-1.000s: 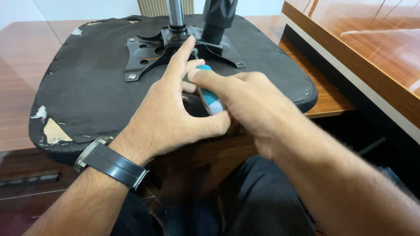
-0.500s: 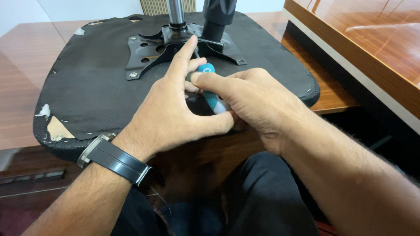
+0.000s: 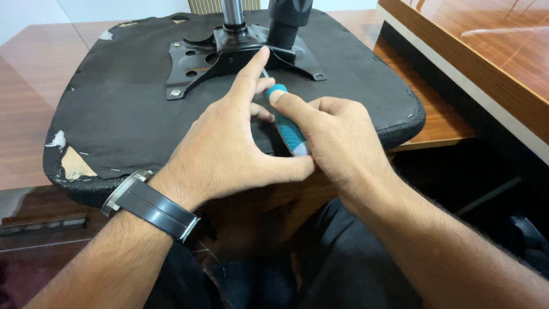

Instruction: The person uses a screwdriver to tighten a screw on the metal base of an office chair seat. The chair is upside down on a wooden table. The person holds the seat with one hand and turns the screwdriver with the other to secure the base.

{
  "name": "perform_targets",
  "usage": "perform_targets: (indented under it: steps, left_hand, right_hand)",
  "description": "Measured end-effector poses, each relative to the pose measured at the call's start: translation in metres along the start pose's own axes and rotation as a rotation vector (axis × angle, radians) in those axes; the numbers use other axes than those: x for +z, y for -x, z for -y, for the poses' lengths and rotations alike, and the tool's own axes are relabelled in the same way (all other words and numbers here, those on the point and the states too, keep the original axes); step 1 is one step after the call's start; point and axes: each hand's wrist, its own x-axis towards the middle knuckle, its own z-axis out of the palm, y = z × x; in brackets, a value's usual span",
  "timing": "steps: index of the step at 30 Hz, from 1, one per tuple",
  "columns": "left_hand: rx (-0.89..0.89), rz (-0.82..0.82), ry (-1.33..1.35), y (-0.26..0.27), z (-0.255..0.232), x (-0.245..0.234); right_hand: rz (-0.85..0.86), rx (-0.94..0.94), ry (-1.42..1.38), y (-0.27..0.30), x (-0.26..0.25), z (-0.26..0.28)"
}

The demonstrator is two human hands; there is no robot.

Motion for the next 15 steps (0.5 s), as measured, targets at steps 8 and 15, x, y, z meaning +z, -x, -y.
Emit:
perform_targets:
  steps: [8,15]
  left_hand:
    - [0.037,-0.036,0.088,0.0033,0.0019,-0.0018]
    - [0.031,-0.029,0.120,0.0030,0.0018,-0.0021]
  right_hand:
    - [0.150,-0.114,-0.150,-0.0059,-0.0102,-0.0058]
    - [0.039,-0.024,0.006,-0.0047,-0.0092,0.0015]
